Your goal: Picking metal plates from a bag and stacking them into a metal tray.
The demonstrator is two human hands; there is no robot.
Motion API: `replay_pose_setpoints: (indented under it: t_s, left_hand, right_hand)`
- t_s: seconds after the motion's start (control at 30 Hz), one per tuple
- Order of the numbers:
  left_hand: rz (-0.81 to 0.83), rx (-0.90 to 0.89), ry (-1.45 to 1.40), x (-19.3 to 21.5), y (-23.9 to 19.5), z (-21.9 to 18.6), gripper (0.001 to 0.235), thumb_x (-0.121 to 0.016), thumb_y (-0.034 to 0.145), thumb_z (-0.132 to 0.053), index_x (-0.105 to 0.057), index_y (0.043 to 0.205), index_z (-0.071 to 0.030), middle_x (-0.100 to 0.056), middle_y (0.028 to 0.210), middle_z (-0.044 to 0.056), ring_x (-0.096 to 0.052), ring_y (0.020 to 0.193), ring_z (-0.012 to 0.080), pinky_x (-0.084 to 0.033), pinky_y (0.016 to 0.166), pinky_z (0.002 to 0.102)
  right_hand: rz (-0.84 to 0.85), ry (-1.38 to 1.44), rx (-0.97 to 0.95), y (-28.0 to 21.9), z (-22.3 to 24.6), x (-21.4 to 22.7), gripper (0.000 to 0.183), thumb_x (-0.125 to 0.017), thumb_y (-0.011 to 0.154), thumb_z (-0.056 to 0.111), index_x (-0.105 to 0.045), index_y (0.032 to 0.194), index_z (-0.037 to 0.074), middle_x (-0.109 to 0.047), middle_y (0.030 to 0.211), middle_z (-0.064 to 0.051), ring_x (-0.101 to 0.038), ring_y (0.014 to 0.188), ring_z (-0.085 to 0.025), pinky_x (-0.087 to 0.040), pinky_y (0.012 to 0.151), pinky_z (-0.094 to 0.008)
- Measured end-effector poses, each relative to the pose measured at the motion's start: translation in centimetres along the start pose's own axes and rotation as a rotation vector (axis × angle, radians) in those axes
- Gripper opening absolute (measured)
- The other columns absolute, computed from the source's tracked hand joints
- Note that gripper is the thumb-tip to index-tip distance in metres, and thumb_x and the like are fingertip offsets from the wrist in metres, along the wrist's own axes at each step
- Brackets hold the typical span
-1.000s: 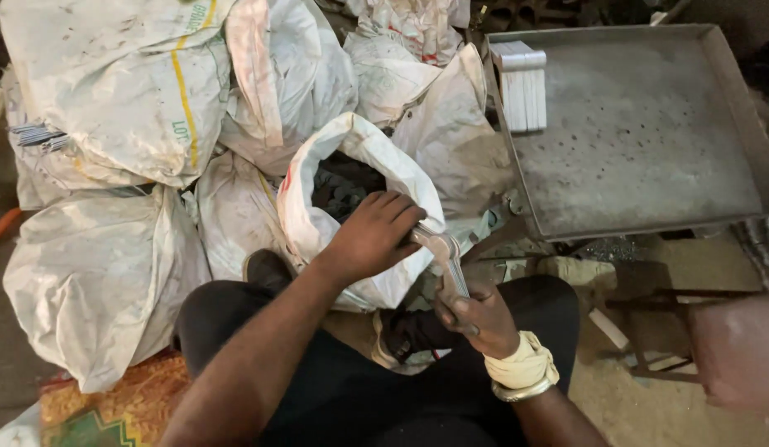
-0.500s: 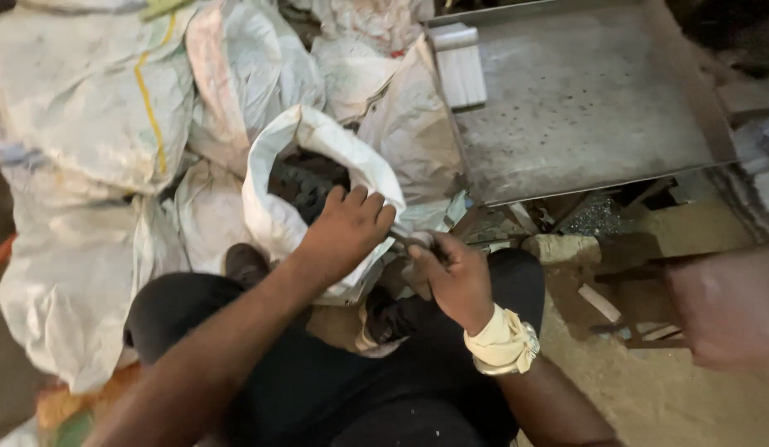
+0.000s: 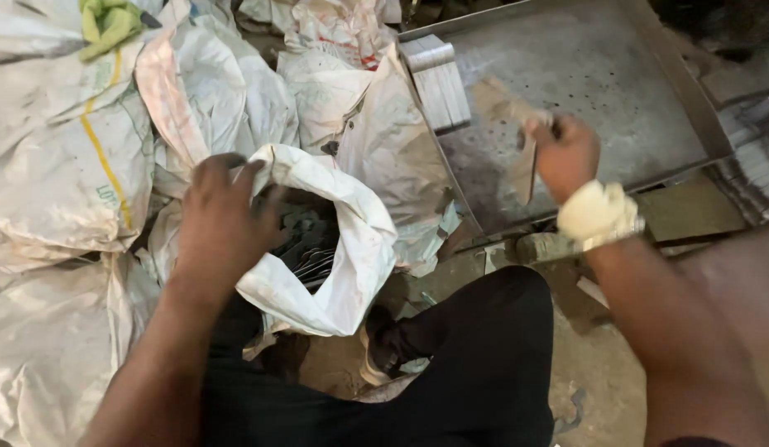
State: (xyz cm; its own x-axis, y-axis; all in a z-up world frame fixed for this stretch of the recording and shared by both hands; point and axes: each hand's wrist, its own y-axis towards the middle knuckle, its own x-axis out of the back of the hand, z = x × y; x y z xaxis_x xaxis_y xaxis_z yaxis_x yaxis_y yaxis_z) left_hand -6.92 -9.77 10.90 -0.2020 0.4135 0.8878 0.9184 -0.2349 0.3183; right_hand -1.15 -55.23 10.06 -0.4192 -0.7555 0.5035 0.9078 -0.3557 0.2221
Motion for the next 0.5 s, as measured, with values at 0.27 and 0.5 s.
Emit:
replay_pose_setpoints:
  t_s: [0.27, 0.5]
  left_hand:
    - [0.133, 0.347, -0.068, -0.9, -0.1, 4.3, 0.048, -0.076, 0.085, -0.034, -0.069, 0.127, -0.012, -0.062, 0.128, 0.019, -0.055, 0.124, 0.0424, -0.047, 0.100, 0.053]
    - [0.175, 0.423, -0.178, -0.3, 0.6, 7.5, 0.058, -0.079, 0.079, -0.032, -0.065, 0.131, -0.009, -0.062, 0.128, 0.021, -0.056, 0.122, 0.0426, -0.046, 0.101, 0.050]
  right_hand:
    - [0.020, -0.227, 0.056, 14.6, -5.9, -7.4, 0.024, -0.073, 0.098, 0.021, -0.076, 0.103, -0.002, -0.077, 0.092, -0.015, -0.071, 0.079, -0.019, -0.053, 0.074, -0.036]
    - [0.046, -0.245, 0.055, 19.9, -7.0, -12.2, 0.028, -0.075, 0.097, 0.027, -0.078, 0.106, 0.000, -0.076, 0.092, -0.015, -0.069, 0.079, -0.019, -0.052, 0.076, -0.037]
